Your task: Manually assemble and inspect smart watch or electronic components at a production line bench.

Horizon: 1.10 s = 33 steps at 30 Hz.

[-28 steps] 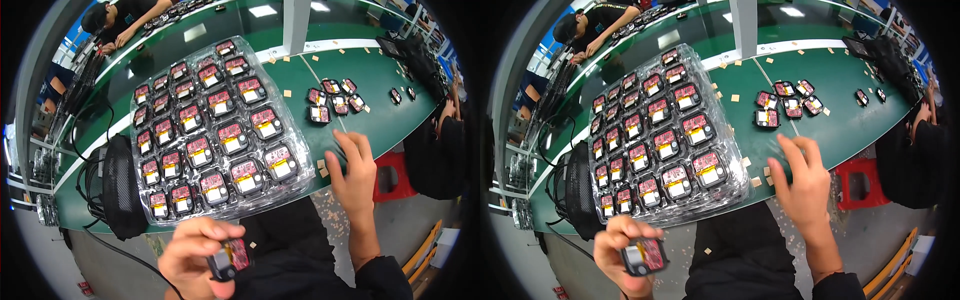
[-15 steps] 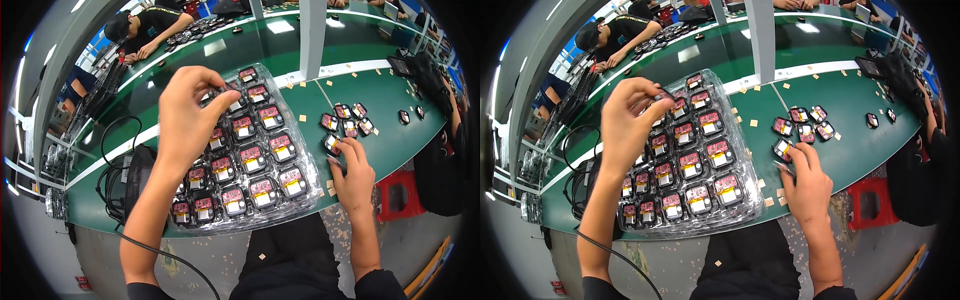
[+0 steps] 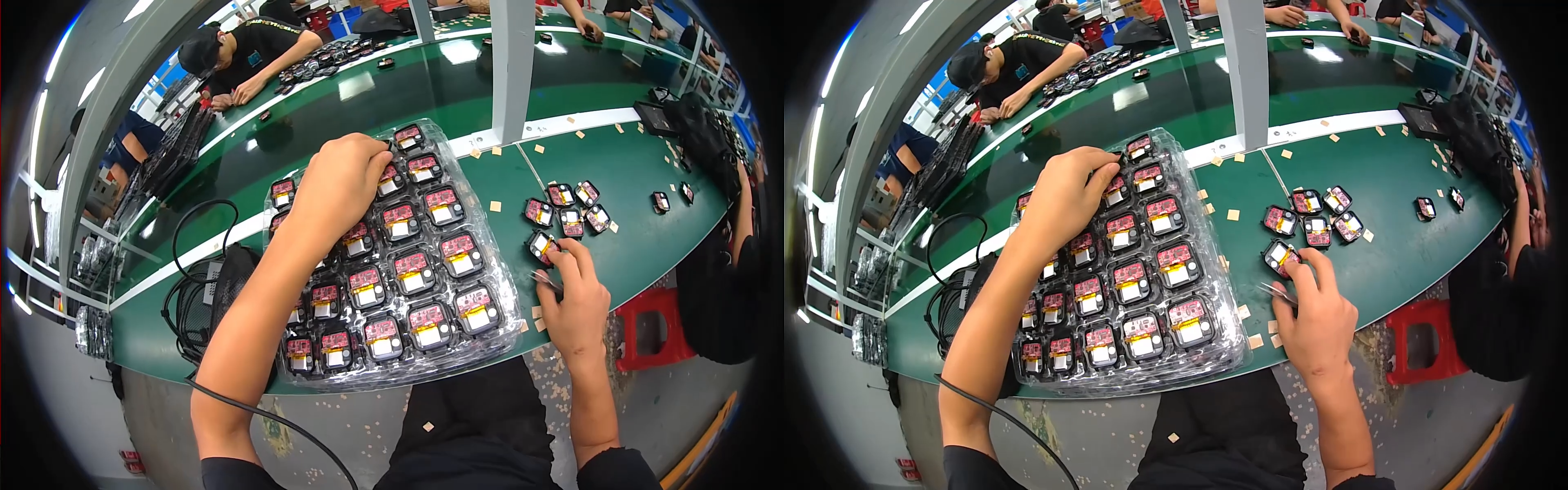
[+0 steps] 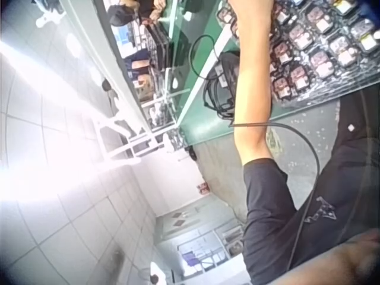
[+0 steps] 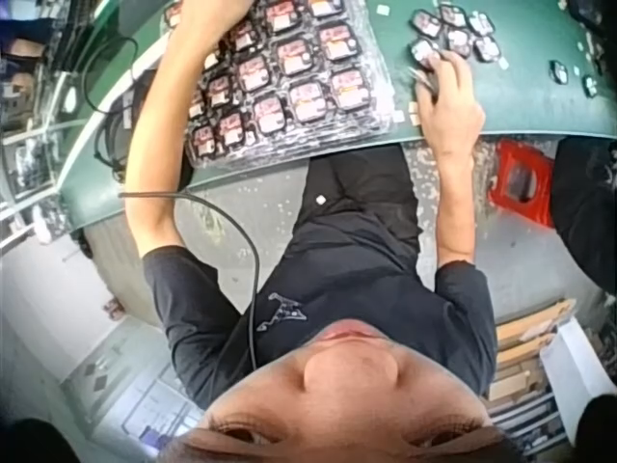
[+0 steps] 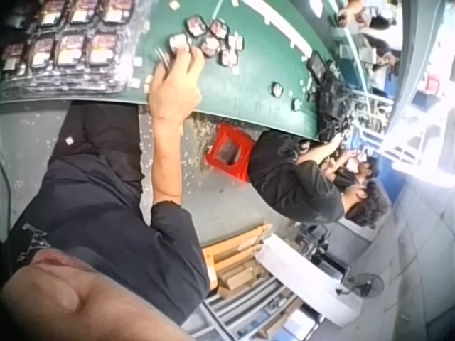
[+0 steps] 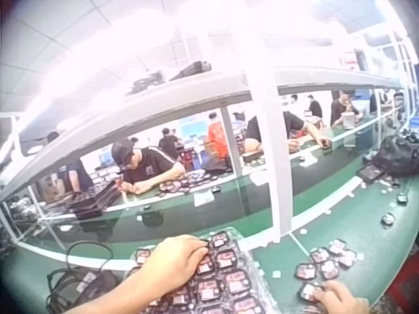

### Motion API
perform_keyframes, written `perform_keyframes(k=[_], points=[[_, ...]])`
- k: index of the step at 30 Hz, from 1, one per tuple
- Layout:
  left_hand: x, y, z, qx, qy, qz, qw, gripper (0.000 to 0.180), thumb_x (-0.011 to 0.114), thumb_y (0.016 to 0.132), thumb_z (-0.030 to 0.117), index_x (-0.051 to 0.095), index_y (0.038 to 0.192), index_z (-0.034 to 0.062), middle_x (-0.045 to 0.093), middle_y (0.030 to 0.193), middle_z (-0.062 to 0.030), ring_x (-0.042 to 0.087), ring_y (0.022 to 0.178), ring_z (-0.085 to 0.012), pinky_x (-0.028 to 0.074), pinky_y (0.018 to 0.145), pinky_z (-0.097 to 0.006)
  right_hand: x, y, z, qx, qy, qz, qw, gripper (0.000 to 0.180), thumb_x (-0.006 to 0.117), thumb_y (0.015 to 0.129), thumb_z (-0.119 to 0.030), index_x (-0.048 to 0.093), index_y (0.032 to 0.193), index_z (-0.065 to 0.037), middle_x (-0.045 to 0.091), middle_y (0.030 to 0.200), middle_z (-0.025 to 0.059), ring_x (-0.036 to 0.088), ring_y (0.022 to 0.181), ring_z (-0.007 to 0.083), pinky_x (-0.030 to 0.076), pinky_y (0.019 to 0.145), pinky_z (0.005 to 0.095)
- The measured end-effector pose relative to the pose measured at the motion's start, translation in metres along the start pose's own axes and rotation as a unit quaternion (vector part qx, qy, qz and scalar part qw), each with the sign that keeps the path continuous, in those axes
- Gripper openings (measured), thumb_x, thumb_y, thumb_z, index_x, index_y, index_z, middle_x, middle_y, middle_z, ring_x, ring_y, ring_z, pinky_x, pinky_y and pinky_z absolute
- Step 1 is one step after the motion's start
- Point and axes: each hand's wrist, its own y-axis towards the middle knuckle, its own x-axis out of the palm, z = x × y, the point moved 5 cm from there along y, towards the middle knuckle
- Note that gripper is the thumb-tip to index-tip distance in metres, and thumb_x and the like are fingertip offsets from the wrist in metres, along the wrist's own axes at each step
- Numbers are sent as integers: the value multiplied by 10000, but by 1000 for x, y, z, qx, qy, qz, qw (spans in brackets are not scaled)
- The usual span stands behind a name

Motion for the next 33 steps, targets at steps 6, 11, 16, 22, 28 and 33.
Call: perform_keyframes(k=[6,11,16,22,28,33], points=[[-6,-10,6,-47,-37,-40,997,274,568,1008,136,681,1191,-33,724,1084,-241,689,1013,-408,525,910,-438,0,1,0,-11,6,7,1000,271,761,811,-113,644,1053,-81,645,1260,96,680,668,318,525,599,414],[1,-17,-2,55,28,-42,997,243,586,943,85,684,1103,-70,670,1124,-286,636,1067,-450,501,953,-488,3,1,-8,9,16,-21,1000,347,748,799,-89,638,1129,-91,618,1303,87,691,783,347,536,684,437],[12,-8,9,51,51,-30,997,218,598,943,114,657,1060,-60,665,991,-263,626,978,-458,503,879,-519,-4,-4,-3,7,23,-10,1000,378,709,817,-51,634,1185,-92,610,1319,103,682,920,392,535,751,457],[-31,-52,48,138,-12,113,984,338,638,925,66,570,1239,-40,598,1217,-226,554,1176,-424,441,1025,-499,0,-7,2,-11,30,-8,999,379,714,817,-45,621,1183,-81,586,1313,129,667,931,404,520,765,453],[-75,-169,84,125,-55,17,990,657,783,815,125,530,1416,47,480,1451,-191,385,1418,-480,402,1132,-569,2,-11,14,-3,75,28,997,469,711,807,-11,558,1250,-36,484,1270,162,587,1069,370,506,787,402],[-95,-280,78,12,-36,-6,999,606,757,779,65,594,1362,72,536,1426,-172,505,1368,-381,472,1096,-499,3,-19,38,-100,123,-72,985,235,569,904,48,562,1137,15,420,1214,157,510,965,282,428,805,311]])
